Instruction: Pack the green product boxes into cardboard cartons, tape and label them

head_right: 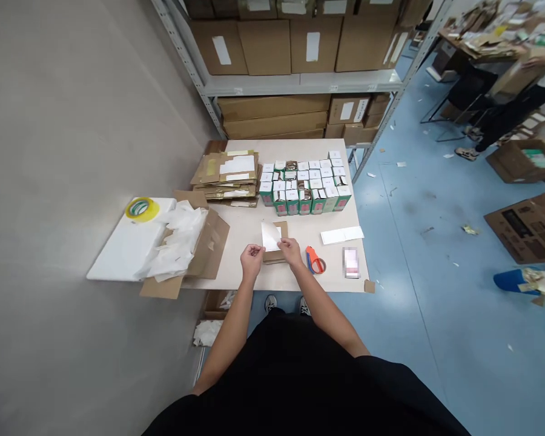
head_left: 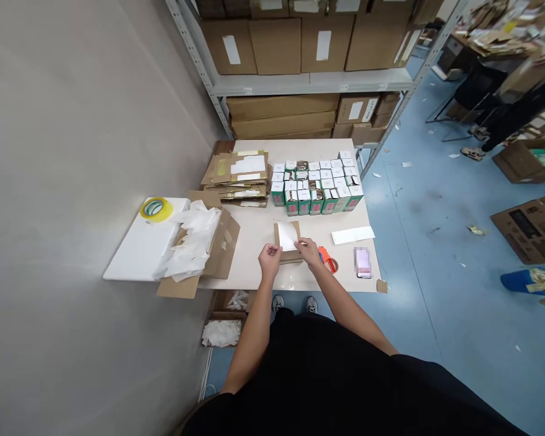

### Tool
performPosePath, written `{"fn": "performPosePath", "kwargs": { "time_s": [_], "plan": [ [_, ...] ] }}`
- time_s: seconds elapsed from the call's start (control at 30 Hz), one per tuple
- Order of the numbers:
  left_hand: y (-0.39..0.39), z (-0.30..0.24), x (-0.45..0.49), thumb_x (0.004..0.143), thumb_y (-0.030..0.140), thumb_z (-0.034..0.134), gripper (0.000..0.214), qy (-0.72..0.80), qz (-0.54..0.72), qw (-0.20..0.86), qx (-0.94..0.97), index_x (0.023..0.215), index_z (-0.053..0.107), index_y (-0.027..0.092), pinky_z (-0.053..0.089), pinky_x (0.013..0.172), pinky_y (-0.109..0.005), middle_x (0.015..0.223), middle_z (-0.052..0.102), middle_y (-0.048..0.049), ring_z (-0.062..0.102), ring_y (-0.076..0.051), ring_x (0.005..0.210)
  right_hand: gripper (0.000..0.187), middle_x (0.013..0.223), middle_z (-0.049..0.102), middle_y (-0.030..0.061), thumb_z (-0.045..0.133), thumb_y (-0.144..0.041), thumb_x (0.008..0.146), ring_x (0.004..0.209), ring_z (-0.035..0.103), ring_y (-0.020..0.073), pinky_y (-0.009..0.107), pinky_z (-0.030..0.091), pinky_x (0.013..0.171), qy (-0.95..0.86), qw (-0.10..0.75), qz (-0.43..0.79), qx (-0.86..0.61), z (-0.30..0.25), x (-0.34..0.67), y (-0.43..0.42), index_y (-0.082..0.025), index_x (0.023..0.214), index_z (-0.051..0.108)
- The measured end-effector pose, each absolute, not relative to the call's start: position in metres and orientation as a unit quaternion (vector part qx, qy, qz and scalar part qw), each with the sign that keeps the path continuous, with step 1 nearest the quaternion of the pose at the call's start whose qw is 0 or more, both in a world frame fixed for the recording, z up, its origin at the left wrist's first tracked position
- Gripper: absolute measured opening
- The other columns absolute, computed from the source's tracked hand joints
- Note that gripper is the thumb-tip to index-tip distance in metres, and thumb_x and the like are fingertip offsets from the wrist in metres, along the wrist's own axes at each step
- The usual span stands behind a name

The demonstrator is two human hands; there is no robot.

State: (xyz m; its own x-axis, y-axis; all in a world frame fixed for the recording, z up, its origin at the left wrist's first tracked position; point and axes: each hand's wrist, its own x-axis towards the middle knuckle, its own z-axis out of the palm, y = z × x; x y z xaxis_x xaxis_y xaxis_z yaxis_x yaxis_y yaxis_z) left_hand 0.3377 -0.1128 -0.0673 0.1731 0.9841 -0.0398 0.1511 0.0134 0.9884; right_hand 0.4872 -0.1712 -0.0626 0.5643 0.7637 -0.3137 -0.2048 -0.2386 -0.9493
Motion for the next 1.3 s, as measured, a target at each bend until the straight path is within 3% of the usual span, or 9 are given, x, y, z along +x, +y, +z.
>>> {"fn": "performPosePath", "kwargs": {
  "time_s": [0.13,0.3,0.5,0.9,1.3],
  "plan": [
    [-0.105,-0.095,0.351,0.079,0.033,0.067,0.017,0.53,0.355,0.495,0.59,0.076,0.055,0.022,0.052,0.074,-0.027,0.075,0.063,0.0002,0.061,-0.014,0.07,0.035,0.072,0.065,-0.0005,0.07,-0.052,0.07,0.07,0.058,0.0184,0.029,0.045,0.064,-0.233,0.511,0.388,-0.731,-0.096,0.499,-0.168,-0.02,0.084,0.071],
    [-0.105,-0.135,0.356,0.079,0.026,0.062,0.013,0.575,0.275,0.492,0.593,0.071,0.053,0.023,0.05,0.076,-0.027,0.072,0.063,0.001,0.062,-0.016,0.072,0.043,0.067,0.061,-0.0043,0.075,-0.041,0.067,0.066,0.059,0.0188,0.029,0.045,0.063,-0.164,0.45,0.348,-0.806,-0.133,0.496,-0.166,-0.022,0.104,0.062],
    [-0.105,-0.166,0.355,0.078,0.021,0.058,0.007,0.596,0.218,0.471,0.612,0.073,0.055,0.023,0.048,0.077,-0.027,0.076,0.067,-0.0002,0.065,-0.017,0.076,0.034,0.069,0.059,-0.0032,0.075,-0.04,0.069,0.066,0.059,0.019,0.029,0.043,0.06,-0.139,0.414,0.336,-0.834,-0.158,0.486,-0.163,-0.026,0.084,0.048],
    [-0.106,-0.177,0.362,0.082,0.016,0.057,0.008,0.595,0.162,0.451,0.645,0.077,0.056,0.023,0.044,0.074,-0.026,0.078,0.067,-0.0002,0.064,-0.017,0.077,0.03,0.072,0.058,-0.0034,0.07,-0.028,0.066,0.068,0.057,0.0178,0.027,0.042,0.061,-0.131,0.375,0.34,-0.852,-0.164,0.494,-0.16,-0.027,0.078,0.043],
    [-0.105,-0.173,0.364,0.081,0.014,0.059,0.009,0.598,0.132,0.44,0.657,0.078,0.059,0.023,0.041,0.071,-0.026,0.082,0.069,-0.0008,0.063,-0.018,0.078,0.031,0.069,0.057,-0.004,0.072,-0.029,0.065,0.067,0.055,0.0178,0.027,0.04,0.061,-0.13,0.362,0.351,-0.854,-0.169,0.5,-0.16,-0.026,0.077,0.045]
  ]
}}
